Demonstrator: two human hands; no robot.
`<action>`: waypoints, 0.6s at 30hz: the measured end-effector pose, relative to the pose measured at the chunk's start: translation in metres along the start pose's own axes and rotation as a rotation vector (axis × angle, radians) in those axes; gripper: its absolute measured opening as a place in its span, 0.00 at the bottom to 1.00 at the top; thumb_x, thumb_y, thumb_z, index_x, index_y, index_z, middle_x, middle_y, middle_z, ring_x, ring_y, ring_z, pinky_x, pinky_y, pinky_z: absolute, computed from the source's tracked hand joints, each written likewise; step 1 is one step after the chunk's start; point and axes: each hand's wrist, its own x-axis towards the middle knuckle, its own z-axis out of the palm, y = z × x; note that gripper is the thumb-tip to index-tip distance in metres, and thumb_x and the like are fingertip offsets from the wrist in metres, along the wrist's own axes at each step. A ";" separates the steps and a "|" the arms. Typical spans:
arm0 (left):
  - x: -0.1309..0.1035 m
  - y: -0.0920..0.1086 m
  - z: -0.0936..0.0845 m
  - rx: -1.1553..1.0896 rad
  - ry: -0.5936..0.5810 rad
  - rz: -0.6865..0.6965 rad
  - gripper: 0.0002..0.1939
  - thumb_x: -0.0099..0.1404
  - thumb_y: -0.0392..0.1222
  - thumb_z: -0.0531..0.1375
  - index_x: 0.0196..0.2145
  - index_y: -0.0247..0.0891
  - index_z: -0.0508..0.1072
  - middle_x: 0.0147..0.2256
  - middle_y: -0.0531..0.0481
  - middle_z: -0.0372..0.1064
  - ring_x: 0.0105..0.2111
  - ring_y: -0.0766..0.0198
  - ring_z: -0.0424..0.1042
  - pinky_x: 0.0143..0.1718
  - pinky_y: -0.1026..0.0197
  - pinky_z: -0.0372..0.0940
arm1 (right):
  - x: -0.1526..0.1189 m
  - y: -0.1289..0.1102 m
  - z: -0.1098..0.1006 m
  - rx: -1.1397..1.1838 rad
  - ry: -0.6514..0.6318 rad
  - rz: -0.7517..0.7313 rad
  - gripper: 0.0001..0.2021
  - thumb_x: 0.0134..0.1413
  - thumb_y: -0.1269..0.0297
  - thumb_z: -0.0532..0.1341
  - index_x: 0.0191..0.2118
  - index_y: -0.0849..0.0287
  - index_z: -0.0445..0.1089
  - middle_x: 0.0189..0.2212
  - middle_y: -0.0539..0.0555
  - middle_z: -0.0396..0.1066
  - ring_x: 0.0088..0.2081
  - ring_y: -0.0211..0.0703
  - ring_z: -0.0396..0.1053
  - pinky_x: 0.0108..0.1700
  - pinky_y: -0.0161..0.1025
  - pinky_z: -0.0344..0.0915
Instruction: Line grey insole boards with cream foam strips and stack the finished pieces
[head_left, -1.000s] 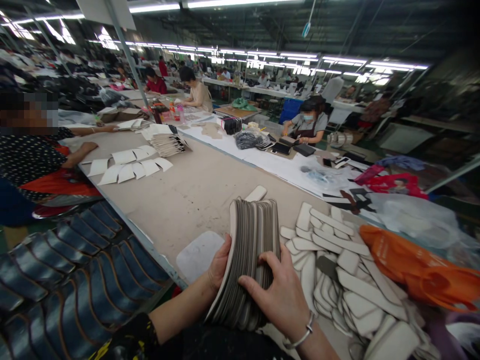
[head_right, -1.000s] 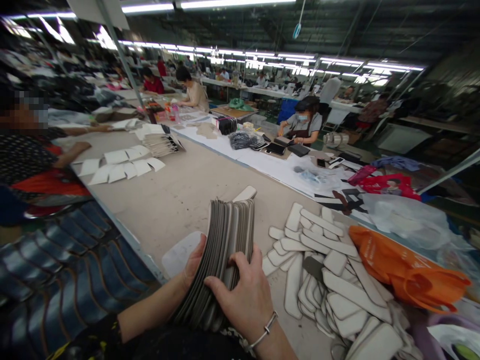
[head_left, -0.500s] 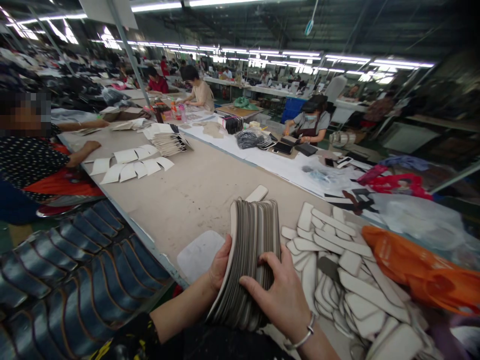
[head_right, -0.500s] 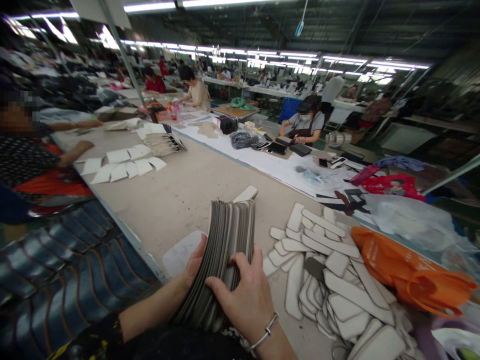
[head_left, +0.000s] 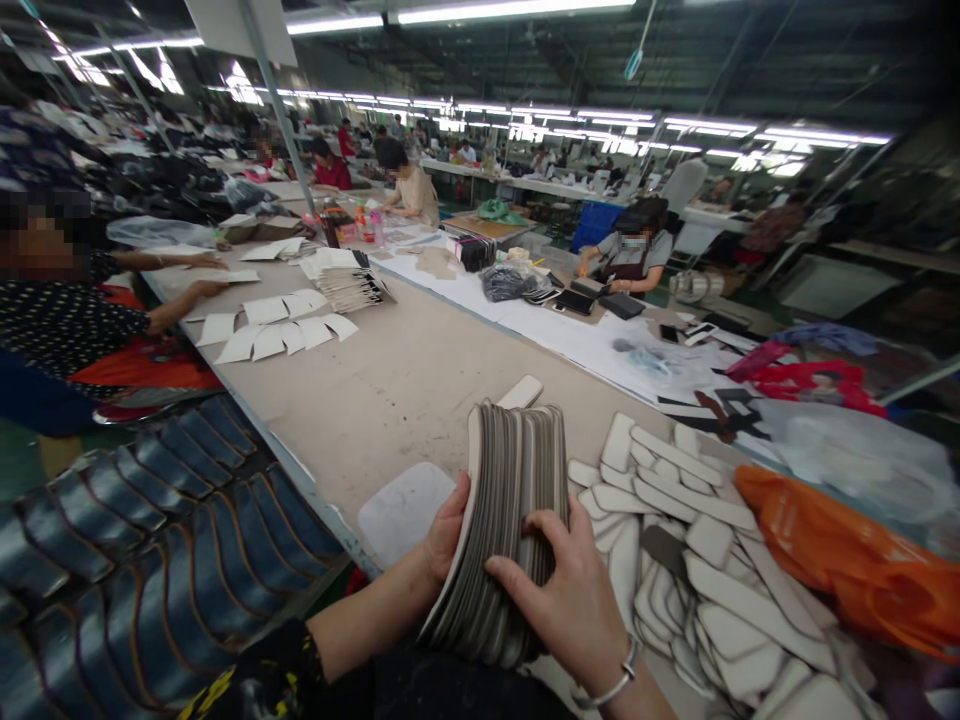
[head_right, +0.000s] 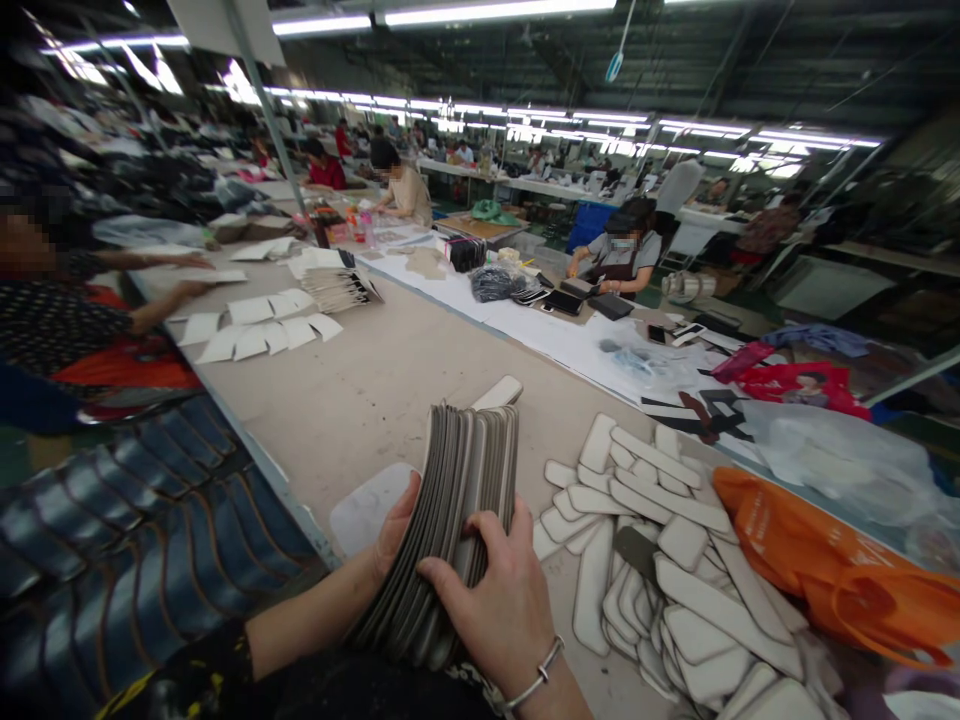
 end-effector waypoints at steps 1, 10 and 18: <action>0.000 0.000 0.000 0.001 -0.004 -0.001 0.47 0.58 0.70 0.39 0.52 0.21 0.63 0.45 0.33 0.69 0.50 0.50 0.64 0.56 0.53 0.46 | 0.000 0.001 0.000 0.001 0.005 -0.006 0.16 0.41 0.51 0.63 0.34 0.55 0.66 0.47 0.58 0.56 0.43 0.49 0.65 0.41 0.44 0.67; 0.001 0.000 0.000 0.014 0.028 -0.002 0.46 0.57 0.70 0.41 0.52 0.24 0.64 0.46 0.34 0.69 0.50 0.49 0.64 0.55 0.50 0.48 | 0.002 0.003 0.002 0.003 0.002 -0.014 0.17 0.41 0.50 0.63 0.35 0.55 0.66 0.46 0.57 0.56 0.45 0.51 0.64 0.40 0.44 0.67; 0.000 0.001 -0.007 -0.002 0.017 -0.002 0.46 0.57 0.70 0.41 0.53 0.22 0.63 0.45 0.34 0.69 0.50 0.50 0.64 0.55 0.53 0.49 | 0.003 0.009 0.007 0.005 -0.015 -0.034 0.17 0.43 0.50 0.62 0.36 0.55 0.65 0.48 0.58 0.54 0.51 0.54 0.60 0.47 0.47 0.65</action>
